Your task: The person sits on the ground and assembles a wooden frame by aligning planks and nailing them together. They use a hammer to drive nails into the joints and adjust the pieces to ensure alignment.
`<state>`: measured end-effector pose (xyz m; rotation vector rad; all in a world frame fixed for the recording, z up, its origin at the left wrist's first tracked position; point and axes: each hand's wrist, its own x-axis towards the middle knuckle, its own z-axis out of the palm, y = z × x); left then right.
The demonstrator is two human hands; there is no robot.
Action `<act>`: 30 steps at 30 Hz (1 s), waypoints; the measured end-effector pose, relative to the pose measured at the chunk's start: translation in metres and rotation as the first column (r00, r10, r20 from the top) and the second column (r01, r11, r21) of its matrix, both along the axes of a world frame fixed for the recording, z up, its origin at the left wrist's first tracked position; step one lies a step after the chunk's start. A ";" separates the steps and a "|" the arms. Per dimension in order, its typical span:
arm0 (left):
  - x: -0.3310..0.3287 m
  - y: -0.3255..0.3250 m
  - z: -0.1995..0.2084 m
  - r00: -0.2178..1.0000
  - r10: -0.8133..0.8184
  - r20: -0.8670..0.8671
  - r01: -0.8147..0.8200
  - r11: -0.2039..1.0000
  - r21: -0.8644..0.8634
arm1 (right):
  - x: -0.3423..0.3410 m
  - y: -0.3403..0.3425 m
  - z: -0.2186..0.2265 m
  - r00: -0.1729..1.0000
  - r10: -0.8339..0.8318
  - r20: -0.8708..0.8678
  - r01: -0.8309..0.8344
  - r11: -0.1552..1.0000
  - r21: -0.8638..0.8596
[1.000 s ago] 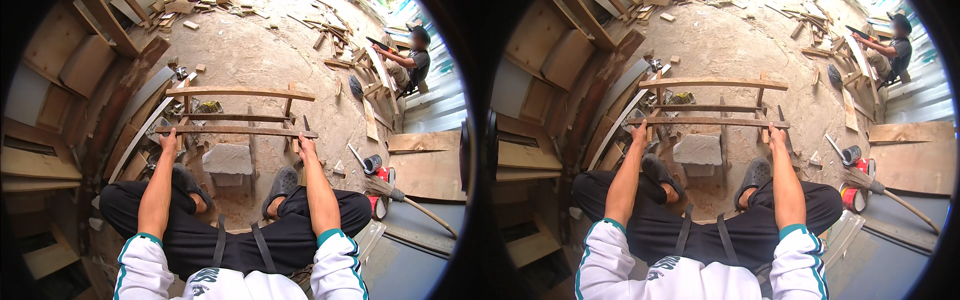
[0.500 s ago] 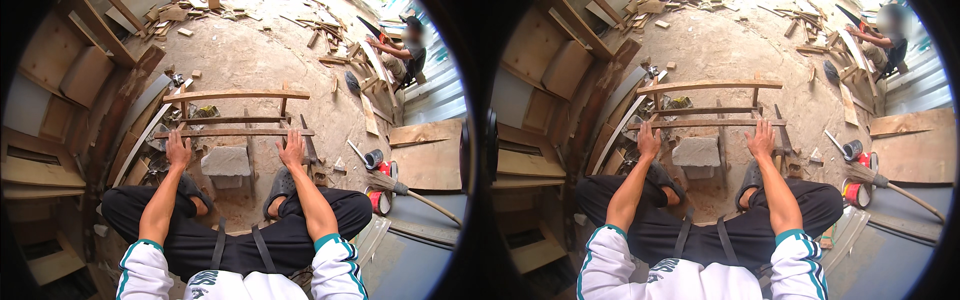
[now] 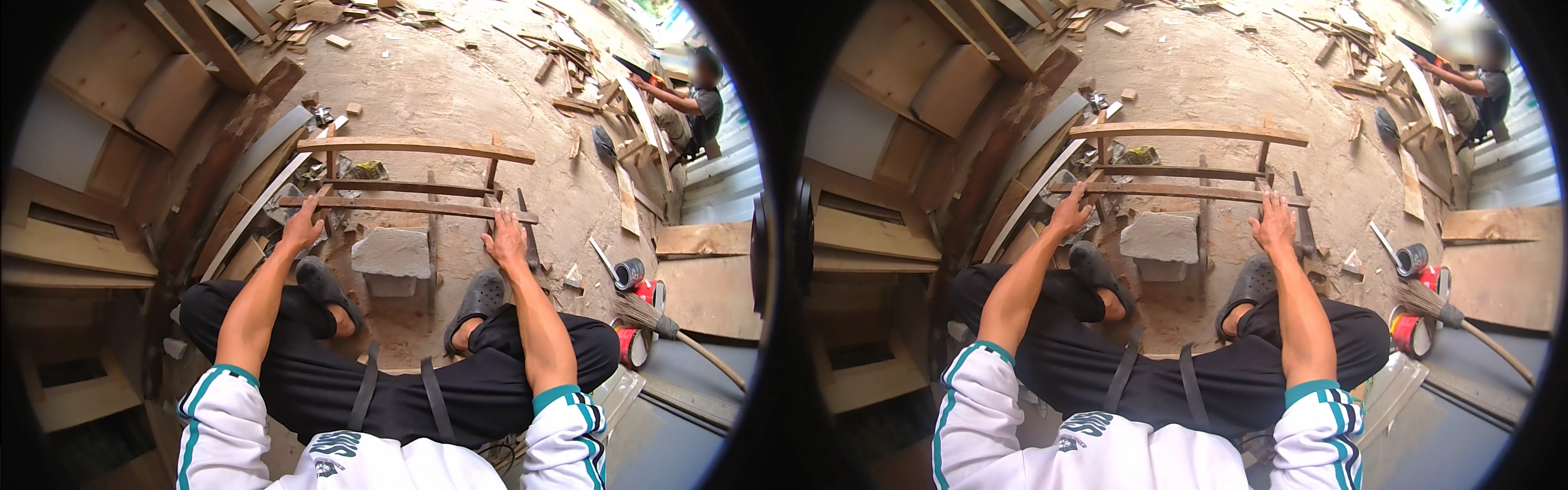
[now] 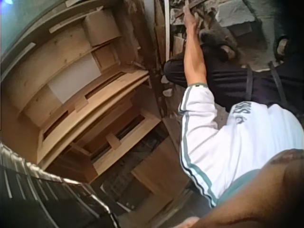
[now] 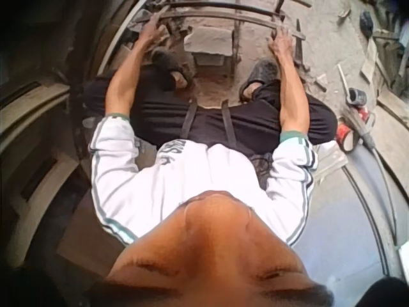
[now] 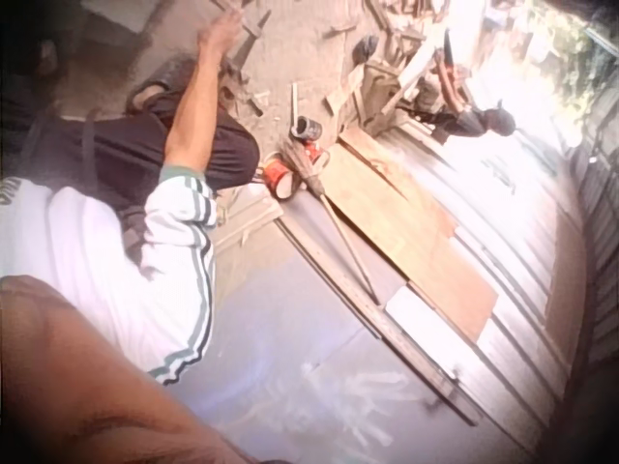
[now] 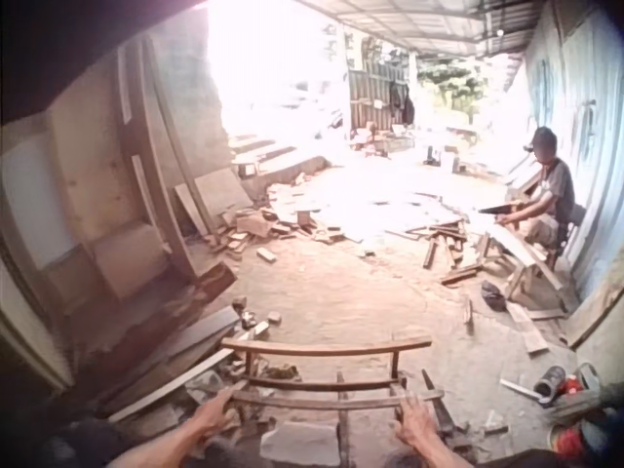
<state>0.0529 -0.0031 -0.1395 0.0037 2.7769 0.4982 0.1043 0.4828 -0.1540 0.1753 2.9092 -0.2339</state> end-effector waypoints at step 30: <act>0.000 0.005 -0.033 0.969 -0.144 -0.201 0.075 0.945 -0.319 | 0.006 0.009 -0.018 0.964 0.081 -0.253 -0.072 0.996 0.043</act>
